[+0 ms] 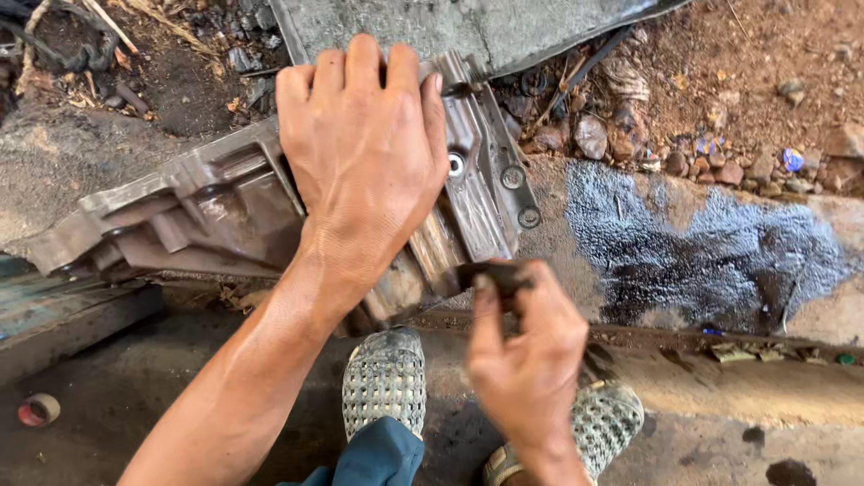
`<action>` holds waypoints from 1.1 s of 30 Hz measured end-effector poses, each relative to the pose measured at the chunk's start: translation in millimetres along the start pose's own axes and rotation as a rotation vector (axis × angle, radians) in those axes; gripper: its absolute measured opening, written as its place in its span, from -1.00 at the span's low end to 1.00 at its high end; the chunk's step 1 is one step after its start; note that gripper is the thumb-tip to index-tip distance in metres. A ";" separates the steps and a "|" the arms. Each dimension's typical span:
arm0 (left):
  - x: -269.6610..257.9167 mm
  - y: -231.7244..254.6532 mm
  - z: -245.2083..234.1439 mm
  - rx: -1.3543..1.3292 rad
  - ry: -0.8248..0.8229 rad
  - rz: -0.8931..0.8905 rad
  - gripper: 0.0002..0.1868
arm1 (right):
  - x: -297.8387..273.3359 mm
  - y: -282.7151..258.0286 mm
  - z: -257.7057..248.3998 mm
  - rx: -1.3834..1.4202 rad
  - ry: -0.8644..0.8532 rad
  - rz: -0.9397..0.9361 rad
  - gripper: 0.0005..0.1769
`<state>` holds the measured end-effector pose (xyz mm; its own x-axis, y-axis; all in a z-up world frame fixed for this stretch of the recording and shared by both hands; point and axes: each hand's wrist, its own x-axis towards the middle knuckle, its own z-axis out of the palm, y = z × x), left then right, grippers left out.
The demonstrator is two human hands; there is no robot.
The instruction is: The person cleans an engine housing by hand using a small metal scraper, removing dirt and residue from the surfaces and crevices while rotating the part.
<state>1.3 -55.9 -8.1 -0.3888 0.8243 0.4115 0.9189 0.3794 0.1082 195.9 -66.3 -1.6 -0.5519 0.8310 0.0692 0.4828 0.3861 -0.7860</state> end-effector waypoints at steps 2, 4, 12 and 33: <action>2.4 0.6 2.5 0.013 -0.011 -0.019 -0.78 | 7.4 4.3 -3.7 -0.025 0.014 -0.004 -0.96; 3.9 2.7 1.2 0.012 -0.023 -0.026 -0.78 | -0.3 -9.4 -2.2 -0.015 0.031 0.004 -0.94; 4.5 2.7 -2.3 0.005 -0.015 -0.049 -0.78 | 16.7 -10.9 -16.1 0.080 -0.120 -0.061 -0.90; 8.3 2.8 -3.4 -0.057 -0.033 -0.128 -0.81 | 37.6 -11.0 -35.0 -0.062 -0.425 -0.386 -0.56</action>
<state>0.8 -49.5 -1.3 -0.5047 0.7843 0.3607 0.8633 0.4593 0.2093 193.6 -25.4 31.1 -0.9146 0.3962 0.0809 0.2239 0.6628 -0.7146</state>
